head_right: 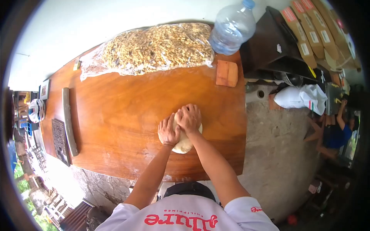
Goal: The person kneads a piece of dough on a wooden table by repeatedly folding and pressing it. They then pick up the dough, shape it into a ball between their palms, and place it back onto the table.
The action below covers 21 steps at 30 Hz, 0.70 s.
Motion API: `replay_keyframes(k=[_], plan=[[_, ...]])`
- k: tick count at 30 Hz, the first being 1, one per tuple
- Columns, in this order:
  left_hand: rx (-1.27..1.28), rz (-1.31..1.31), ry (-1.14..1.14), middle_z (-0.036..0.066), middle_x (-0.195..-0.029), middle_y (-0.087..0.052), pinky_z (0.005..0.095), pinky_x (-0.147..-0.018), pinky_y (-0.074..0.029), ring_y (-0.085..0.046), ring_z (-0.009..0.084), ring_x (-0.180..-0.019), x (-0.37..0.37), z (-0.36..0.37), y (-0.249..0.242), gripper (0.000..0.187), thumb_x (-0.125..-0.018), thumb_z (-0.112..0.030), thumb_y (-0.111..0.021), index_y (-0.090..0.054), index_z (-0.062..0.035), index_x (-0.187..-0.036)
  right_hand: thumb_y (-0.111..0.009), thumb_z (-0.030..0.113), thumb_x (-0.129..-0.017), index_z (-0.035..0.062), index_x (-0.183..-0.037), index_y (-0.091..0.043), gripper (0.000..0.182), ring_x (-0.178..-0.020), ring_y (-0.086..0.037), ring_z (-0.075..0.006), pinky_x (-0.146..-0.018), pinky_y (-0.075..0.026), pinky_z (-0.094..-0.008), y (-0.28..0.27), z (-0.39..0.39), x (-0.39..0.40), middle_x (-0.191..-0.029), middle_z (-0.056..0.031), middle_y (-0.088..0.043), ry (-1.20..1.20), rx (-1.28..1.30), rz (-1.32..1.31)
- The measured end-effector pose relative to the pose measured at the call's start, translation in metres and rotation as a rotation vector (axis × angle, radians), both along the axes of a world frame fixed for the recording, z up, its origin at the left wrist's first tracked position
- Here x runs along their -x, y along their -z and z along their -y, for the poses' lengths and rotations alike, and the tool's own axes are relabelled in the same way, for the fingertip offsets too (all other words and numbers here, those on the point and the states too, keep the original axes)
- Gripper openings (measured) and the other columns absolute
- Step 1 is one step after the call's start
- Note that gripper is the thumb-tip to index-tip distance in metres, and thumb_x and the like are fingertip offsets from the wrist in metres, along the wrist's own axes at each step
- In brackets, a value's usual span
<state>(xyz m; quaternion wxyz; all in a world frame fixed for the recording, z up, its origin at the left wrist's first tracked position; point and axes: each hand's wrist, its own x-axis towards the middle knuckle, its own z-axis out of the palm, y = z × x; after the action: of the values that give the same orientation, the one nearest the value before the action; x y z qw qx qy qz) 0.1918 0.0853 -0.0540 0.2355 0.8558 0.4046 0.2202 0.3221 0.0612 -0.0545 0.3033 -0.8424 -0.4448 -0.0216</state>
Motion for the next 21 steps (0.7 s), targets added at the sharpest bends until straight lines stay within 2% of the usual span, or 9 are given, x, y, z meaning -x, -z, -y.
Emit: replay_keyframes(k=[6,8,10,11,12,14,16,19,21], plan=[[0.05,-0.035,-0.033,0.014,-0.119,-0.062,0.0479,-0.096,-0.044,-0.057,0.0371,-0.107,0.003,0.0,0.003,0.055,-0.082,-0.035,-0.055,-0.06,-0.0113,-0.132,-0.066,0.027,-0.087,0.009,-0.078,-0.064,0.021,-0.085,-0.058,-0.0278,-0.075,-0.046,-0.043,-0.003,0.009,0.001,-0.085,-0.0073,-0.06,-0.056,-0.07,-0.125],[0.085,-0.024,0.006,0.015,-0.117,-0.062,0.0458,-0.099,-0.043,-0.057,0.0344,-0.11,0.01,-0.001,0.005,0.055,-0.081,-0.03,-0.058,-0.059,-0.0091,-0.132,-0.063,0.032,-0.091,0.0077,-0.084,-0.066,0.026,-0.087,-0.06,-0.0296,-0.079,-0.047,-0.045,-0.005,0.019,0.005,-0.088,-0.0093,-0.063,-0.057,-0.049,-0.207],[0.58,0.31,0.059,0.014,-0.119,-0.062,0.0404,-0.102,-0.043,-0.056,0.0292,-0.118,0.018,-0.013,0.015,0.053,-0.084,-0.025,-0.059,-0.059,-0.0065,-0.133,-0.06,0.036,-0.094,0.006,-0.092,-0.068,0.031,-0.091,-0.061,-0.032,-0.083,-0.047,-0.0471,-0.004,0.027,0.012,-0.093,-0.0125,-0.066,-0.075,-0.012,-0.279],[0.816,0.38,0.02,0.015,-0.128,-0.06,0.0362,-0.104,-0.043,-0.053,0.0256,-0.125,0.023,-0.017,0.01,0.049,-0.092,-0.026,-0.059,-0.057,-0.004,-0.136,-0.056,0.039,-0.096,0.0027,-0.099,-0.068,0.038,-0.096,-0.061,-0.0351,-0.087,-0.047,-0.048,-0.012,0.034,0.017,-0.098,-0.0164,-0.067,-0.115,0.004,-0.265],[0.8,0.385,0.036,0.015,-0.128,-0.06,0.0362,-0.104,-0.043,-0.053,0.0256,-0.125,0.03,-0.021,0.003,0.049,-0.092,-0.026,-0.059,-0.057,-0.004,-0.136,-0.056,0.039,-0.096,0.0027,-0.099,-0.068,0.038,-0.096,-0.061,-0.0351,-0.087,-0.047,-0.048,-0.02,0.041,0.023,-0.098,-0.0164,-0.067,-0.108,-0.015,-0.254],[0.955,0.327,0.086,0.015,-0.135,-0.057,0.0371,-0.104,-0.043,-0.052,0.0269,-0.128,0.045,-0.026,-0.01,0.048,-0.099,-0.032,-0.055,-0.056,-0.0039,-0.138,-0.06,0.031,-0.094,0.0002,-0.106,-0.066,0.033,-0.104,-0.058,-0.037,-0.093,-0.046,-0.0458,-0.038,0.057,0.038,-0.104,-0.0187,-0.064,-0.158,-0.016,-0.299],[0.961,0.336,0.08,0.015,-0.137,-0.058,0.0381,-0.107,-0.041,-0.051,0.0266,-0.129,0.051,-0.022,-0.015,0.051,-0.102,-0.036,-0.053,-0.053,-0.0029,-0.14,-0.063,0.03,-0.093,-0.0012,-0.105,-0.066,0.034,-0.104,-0.058,-0.0376,-0.093,-0.045,-0.0466,-0.051,0.076,0.055,-0.104,-0.0196,-0.063,-0.184,-0.07,-0.247],[0.797,0.367,0.098,0.019,-0.136,-0.058,0.0419,-0.105,-0.041,-0.054,0.0316,-0.124,0.047,-0.012,-0.022,0.048,-0.103,-0.038,-0.049,-0.058,-0.005,-0.136,-0.067,0.028,-0.09,-0.0031,-0.106,-0.064,0.035,-0.106,-0.056,-0.0379,-0.096,-0.044,-0.0471,-0.066,0.11,0.084,-0.108,-0.0205,-0.061,-0.236,-0.089,-0.172],[0.535,-0.133,0.189,0.023,-0.139,-0.053,0.0502,-0.103,-0.04,-0.055,0.0395,-0.119,0.045,-0.008,-0.023,0.046,-0.098,-0.042,-0.054,-0.065,-0.0083,-0.128,-0.069,0.026,-0.086,-0.0039,-0.112,-0.061,0.04,-0.111,-0.053,-0.0372,-0.099,-0.043,-0.0461,-0.071,0.135,0.103,-0.114,-0.0206,-0.058,-0.28,-0.076,-0.099]])
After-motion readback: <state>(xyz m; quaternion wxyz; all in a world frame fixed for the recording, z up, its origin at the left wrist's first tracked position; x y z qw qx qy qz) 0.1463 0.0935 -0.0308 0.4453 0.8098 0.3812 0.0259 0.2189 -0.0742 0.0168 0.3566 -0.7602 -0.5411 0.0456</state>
